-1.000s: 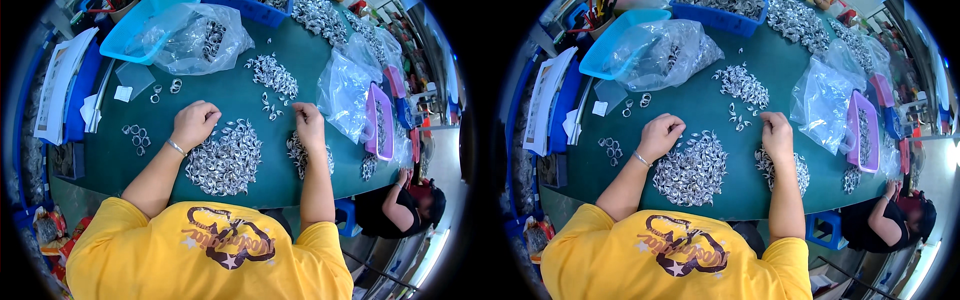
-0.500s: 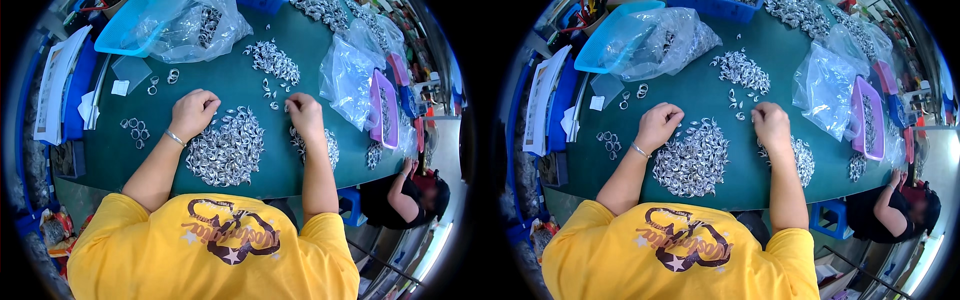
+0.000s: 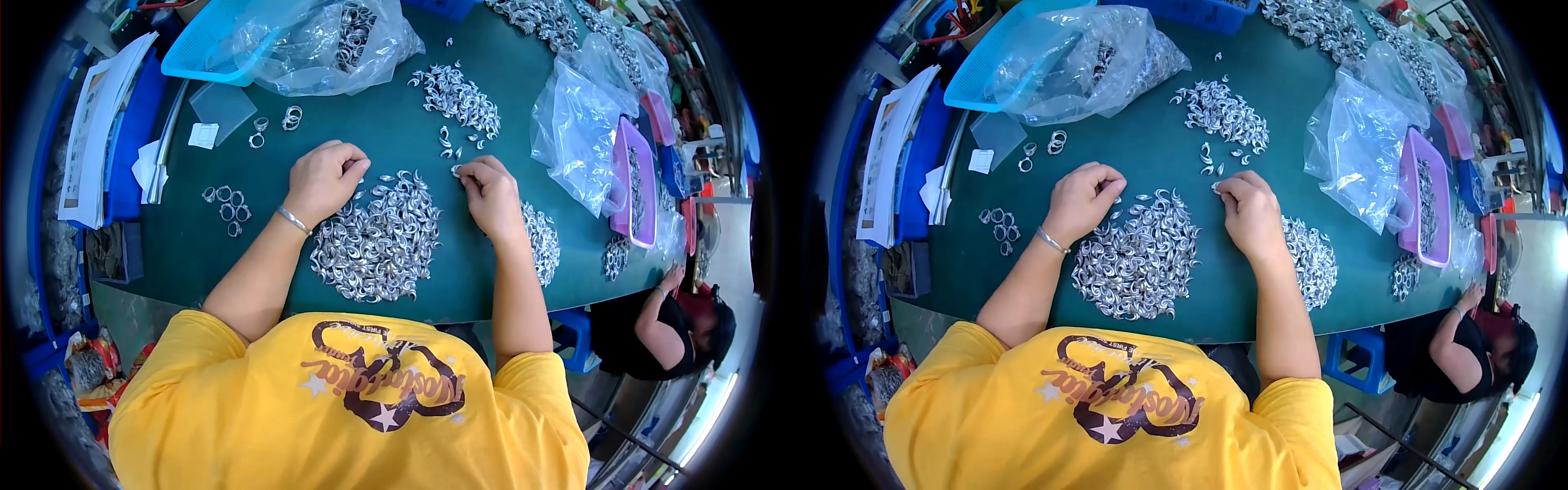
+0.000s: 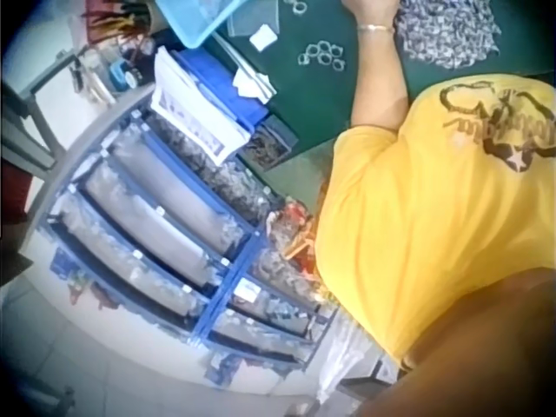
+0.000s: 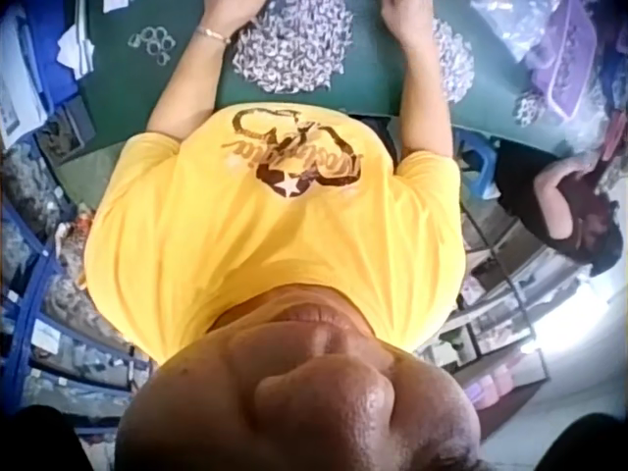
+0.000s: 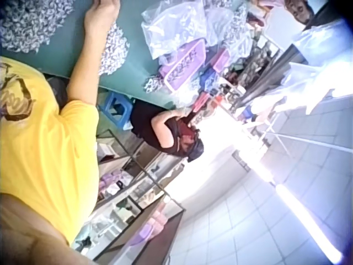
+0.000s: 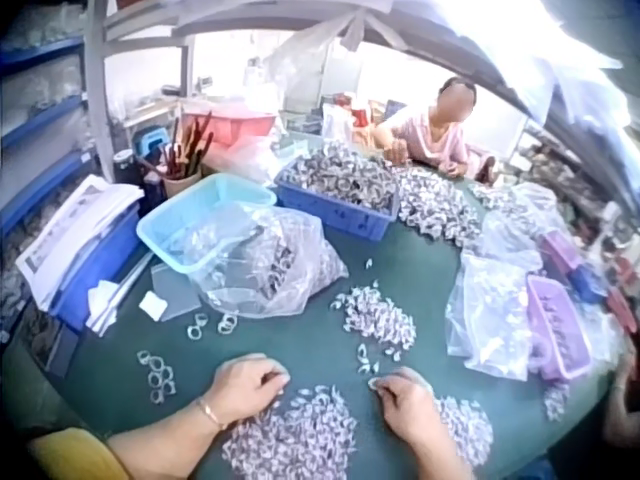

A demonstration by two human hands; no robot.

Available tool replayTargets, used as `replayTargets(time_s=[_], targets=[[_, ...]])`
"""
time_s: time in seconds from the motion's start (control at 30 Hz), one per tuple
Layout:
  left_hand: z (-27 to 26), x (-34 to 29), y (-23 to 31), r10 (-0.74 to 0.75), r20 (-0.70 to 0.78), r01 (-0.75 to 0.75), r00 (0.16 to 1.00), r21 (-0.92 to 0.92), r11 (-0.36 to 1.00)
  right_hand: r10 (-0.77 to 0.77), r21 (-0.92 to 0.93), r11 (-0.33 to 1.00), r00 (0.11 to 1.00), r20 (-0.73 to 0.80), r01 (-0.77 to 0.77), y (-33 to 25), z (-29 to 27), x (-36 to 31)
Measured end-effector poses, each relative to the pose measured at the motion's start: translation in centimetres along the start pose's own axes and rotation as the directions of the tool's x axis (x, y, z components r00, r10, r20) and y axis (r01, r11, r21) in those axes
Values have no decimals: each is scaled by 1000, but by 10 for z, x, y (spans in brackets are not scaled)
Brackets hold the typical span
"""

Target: The person picks up individual curved metal components from a large pile on a green table and sorts them into smaller separate groups.

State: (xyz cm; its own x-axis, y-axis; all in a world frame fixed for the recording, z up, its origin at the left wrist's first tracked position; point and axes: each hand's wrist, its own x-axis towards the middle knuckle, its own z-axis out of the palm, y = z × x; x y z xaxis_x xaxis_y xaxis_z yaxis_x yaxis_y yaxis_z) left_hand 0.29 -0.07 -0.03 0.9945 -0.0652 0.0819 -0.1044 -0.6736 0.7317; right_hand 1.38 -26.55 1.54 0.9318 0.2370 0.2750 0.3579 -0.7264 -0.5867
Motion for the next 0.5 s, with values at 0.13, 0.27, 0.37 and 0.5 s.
replayTargets(time_s=[0.13, 0.27, 0.37, 0.5], targets=[[0, 0, -3, -5, -13, 5, 1000, -20, 1000, 153, 30, 987, 984, 88, -156, -6, -11, -5], [0, 0, -3, -4, -10, 4, 1000, -8, 1000, 112, -87, 989, 992, -50, -116, -2, -19, -3], [1, -1, -3, 15, -18, -16, 1000, -15, 1000, -184, -120, 975, 981, 53, 189, 2, -4, -6], [2, -1, -3, 20, -23, -20, 1000, -10, 1000, 17, -63, 998, 1000, 3, -17, -5, 6, -15]])
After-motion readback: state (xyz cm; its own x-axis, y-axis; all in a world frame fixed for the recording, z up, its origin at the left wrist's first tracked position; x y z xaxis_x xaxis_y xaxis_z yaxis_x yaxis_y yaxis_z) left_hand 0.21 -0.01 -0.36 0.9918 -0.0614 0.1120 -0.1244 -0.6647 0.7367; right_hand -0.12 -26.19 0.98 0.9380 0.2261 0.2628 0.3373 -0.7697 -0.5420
